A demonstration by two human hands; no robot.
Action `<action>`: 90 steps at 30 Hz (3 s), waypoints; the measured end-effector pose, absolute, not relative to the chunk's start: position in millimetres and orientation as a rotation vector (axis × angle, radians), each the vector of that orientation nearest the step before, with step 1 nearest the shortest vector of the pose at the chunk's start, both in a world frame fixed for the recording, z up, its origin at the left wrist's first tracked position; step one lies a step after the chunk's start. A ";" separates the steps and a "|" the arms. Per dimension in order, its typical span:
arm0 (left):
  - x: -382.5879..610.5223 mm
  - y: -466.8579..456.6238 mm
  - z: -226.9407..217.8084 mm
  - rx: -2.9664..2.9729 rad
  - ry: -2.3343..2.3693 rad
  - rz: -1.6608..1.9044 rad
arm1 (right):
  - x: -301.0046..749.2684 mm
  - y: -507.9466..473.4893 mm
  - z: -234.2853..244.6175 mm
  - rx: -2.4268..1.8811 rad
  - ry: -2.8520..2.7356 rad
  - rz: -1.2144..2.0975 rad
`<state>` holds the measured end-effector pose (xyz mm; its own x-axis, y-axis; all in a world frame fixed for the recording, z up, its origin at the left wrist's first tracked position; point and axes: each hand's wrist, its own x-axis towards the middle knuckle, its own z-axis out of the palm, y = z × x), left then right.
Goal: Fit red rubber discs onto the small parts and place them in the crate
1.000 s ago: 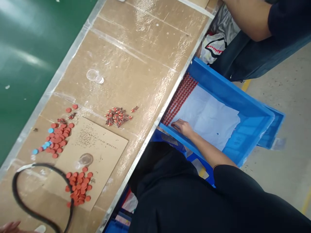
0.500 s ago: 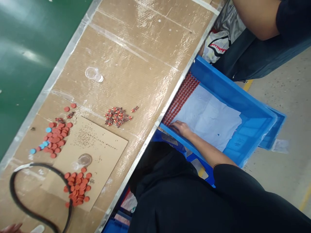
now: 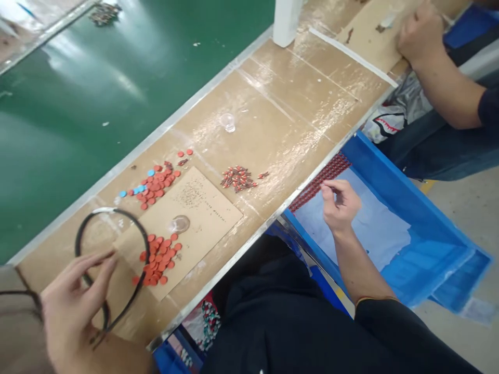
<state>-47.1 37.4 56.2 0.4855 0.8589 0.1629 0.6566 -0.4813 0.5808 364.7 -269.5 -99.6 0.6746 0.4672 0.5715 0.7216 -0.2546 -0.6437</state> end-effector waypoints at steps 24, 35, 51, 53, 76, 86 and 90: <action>-77.3 34.8 9.8 2.310 1.068 0.155 | 276.1 -56.6 19.9 -1.237 -1.455 0.116; -81.8 38.4 5.4 2.326 1.021 0.106 | 236.6 -16.2 -18.6 -1.077 -1.531 0.516; -87.5 40.7 1.7 2.164 0.979 0.504 | 228.9 -23.2 -4.7 -1.060 -1.868 0.388; -83.8 38.7 3.8 2.024 1.013 0.724 | 229.8 -22.4 -3.5 -1.048 -1.892 0.377; -72.6 43.6 -18.3 1.106 1.054 1.172 | 230.5 -21.6 -11.1 -1.075 -1.824 0.391; -72.2 45.8 -15.3 1.014 1.065 1.191 | 230.7 -18.3 -10.1 -1.099 -1.983 0.397; -70.1 44.1 -8.5 0.946 1.040 1.202 | 229.5 -17.4 -8.5 -1.088 -2.023 0.374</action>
<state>-70.1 44.1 -8.5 0.0582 0.9915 -0.1165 -0.2576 0.1277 0.9578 229.5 -17.4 -8.5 -0.3176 0.8024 0.5052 0.5685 0.5876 -0.5758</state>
